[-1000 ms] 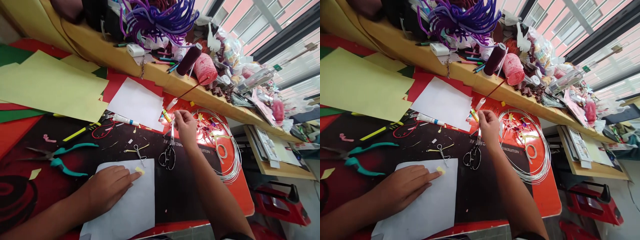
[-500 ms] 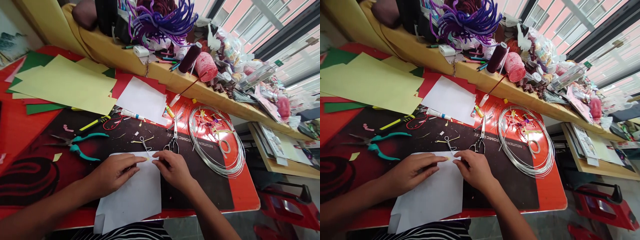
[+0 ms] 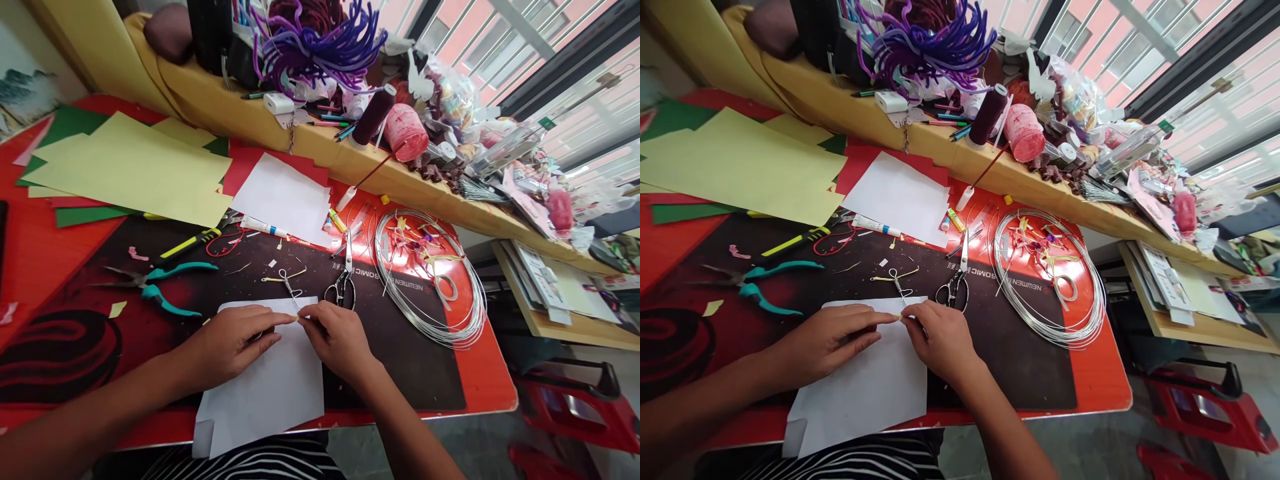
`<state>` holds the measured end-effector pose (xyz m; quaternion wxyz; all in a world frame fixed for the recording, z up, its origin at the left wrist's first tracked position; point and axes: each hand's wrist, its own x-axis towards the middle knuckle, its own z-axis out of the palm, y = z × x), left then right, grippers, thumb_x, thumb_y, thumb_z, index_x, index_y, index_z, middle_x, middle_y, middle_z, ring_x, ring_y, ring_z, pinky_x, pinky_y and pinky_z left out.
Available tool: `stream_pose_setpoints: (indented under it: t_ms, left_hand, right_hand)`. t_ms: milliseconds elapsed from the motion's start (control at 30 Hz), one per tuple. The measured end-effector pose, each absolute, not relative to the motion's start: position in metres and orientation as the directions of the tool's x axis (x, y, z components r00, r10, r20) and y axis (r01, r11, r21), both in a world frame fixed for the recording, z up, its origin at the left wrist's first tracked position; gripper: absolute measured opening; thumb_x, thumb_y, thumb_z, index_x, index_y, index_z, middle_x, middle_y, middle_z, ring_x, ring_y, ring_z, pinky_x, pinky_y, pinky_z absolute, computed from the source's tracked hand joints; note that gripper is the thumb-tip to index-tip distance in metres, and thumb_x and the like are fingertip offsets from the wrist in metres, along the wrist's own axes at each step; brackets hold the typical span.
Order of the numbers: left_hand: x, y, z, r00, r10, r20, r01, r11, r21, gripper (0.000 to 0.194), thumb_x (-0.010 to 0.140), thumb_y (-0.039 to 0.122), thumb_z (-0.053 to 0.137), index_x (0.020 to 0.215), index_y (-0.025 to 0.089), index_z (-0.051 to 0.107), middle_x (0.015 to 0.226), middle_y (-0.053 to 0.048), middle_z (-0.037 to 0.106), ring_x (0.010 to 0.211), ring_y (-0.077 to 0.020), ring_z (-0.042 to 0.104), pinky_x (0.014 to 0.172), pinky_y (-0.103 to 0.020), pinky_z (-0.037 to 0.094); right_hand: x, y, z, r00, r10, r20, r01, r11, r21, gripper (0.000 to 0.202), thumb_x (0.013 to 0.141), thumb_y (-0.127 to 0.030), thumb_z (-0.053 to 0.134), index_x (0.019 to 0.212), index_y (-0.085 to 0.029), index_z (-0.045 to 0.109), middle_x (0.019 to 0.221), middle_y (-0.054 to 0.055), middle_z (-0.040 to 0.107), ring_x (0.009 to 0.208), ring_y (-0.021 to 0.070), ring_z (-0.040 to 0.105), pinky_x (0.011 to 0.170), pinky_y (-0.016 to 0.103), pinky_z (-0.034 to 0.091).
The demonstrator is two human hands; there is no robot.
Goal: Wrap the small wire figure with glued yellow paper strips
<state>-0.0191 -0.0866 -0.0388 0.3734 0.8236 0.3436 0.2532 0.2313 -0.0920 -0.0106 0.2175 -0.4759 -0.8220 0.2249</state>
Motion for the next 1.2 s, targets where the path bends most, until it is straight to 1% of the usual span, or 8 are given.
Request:
stream_pose_setpoints:
  t_ms: [167,300,467,533,667,833,967,1200]
  left_hand:
    - [-0.019,-0.087,-0.038,0.626,0.766,0.15,0.379,-0.466,0.799,0.037,0.108,0.03,0.049,0.139,0.026,0.069,0.122,-0.006,0.08,0.106,-0.0206,0.075,0.092,-0.031,0.059]
    - [-0.02,-0.085,-0.037,0.601,0.786,0.145,0.388,-0.445,0.807,0.038,0.108,0.031,0.048,0.141,0.028,0.068,0.121,-0.006,0.08,0.102,-0.0197,0.075,0.09,-0.03,0.059]
    - [-0.025,-0.078,-0.028,0.526,0.837,0.15,0.478,-0.437,0.762,0.037,0.109,0.037,0.048,0.138,0.026,0.069,0.102,-0.004,0.077,0.087,-0.0181,0.07,0.08,-0.028,0.057]
    - [-0.027,-0.073,-0.022,0.479,0.86,0.177,0.54,-0.448,0.713,0.037,0.11,0.038,0.047,0.135,0.024,0.07,0.102,-0.005,0.075,0.094,-0.0208,0.07,0.085,-0.032,0.056]
    - [-0.025,-0.054,-0.015,0.448,0.871,0.202,0.652,-0.473,0.592,0.034,0.108,0.036,0.047,0.131,0.021,0.068,0.116,-0.009,0.072,0.11,-0.0268,0.065,0.096,-0.041,0.054]
    - [-0.007,-0.02,-0.022,0.503,0.852,0.15,0.714,-0.506,0.484,0.032,0.107,0.033,0.049,0.128,0.017,0.067,0.117,-0.012,0.067,0.113,-0.03,0.06,0.1,-0.046,0.049]
    - [0.003,-0.003,-0.03,0.597,0.798,0.081,0.715,-0.575,0.398,0.024,0.105,0.032,0.054,0.116,0.017,0.07,0.113,-0.011,0.065,0.107,-0.0288,0.059,0.094,-0.042,0.048]
    - [0.001,0.006,-0.032,0.684,0.729,0.025,0.657,-0.631,0.413,0.013,0.103,0.029,0.06,0.103,0.019,0.067,0.106,-0.007,0.064,0.103,-0.0262,0.059,0.091,-0.039,0.045]
  right_hand:
    - [0.229,-0.095,-0.012,-0.422,0.896,0.139,0.671,0.412,-0.617,0.017,0.107,-0.028,0.059,0.101,-0.023,0.074,0.085,0.005,0.077,0.074,0.0194,0.07,0.069,0.029,0.048]
    - [0.228,-0.1,-0.015,-0.315,0.94,0.133,0.633,0.313,-0.709,0.014,0.103,-0.026,0.062,0.096,-0.025,0.074,0.086,0.004,0.077,0.073,0.0193,0.069,0.069,0.029,0.05]
    - [0.225,-0.108,-0.021,-0.172,0.983,0.068,0.534,0.151,-0.832,0.012,0.097,-0.027,0.066,0.09,-0.024,0.074,0.08,0.002,0.074,0.066,0.0173,0.064,0.064,0.028,0.049]
    - [0.223,-0.112,-0.024,-0.143,0.989,0.036,0.482,0.102,-0.87,0.013,0.097,-0.029,0.066,0.088,-0.023,0.074,0.077,0.002,0.073,0.064,0.0165,0.062,0.061,0.027,0.048]
    - [0.221,-0.117,-0.029,-0.109,0.994,0.012,0.415,0.056,-0.908,0.015,0.096,-0.031,0.066,0.086,-0.022,0.074,0.073,0.001,0.071,0.061,0.0161,0.059,0.058,0.027,0.047]
    - [0.221,-0.119,-0.03,-0.102,0.995,0.023,0.382,0.061,-0.922,0.019,0.097,-0.034,0.066,0.085,-0.022,0.073,0.07,0.001,0.068,0.058,0.016,0.058,0.056,0.027,0.046]
    - [0.221,-0.119,-0.031,-0.088,0.995,0.038,0.379,0.069,-0.923,0.019,0.097,-0.034,0.066,0.085,-0.022,0.073,0.071,0.001,0.069,0.06,0.0168,0.059,0.057,0.028,0.047]
    - [0.222,-0.121,-0.032,-0.087,0.995,0.047,0.371,0.076,-0.926,0.016,0.097,-0.031,0.066,0.086,-0.022,0.073,0.072,0.001,0.069,0.062,0.0166,0.06,0.059,0.027,0.047]
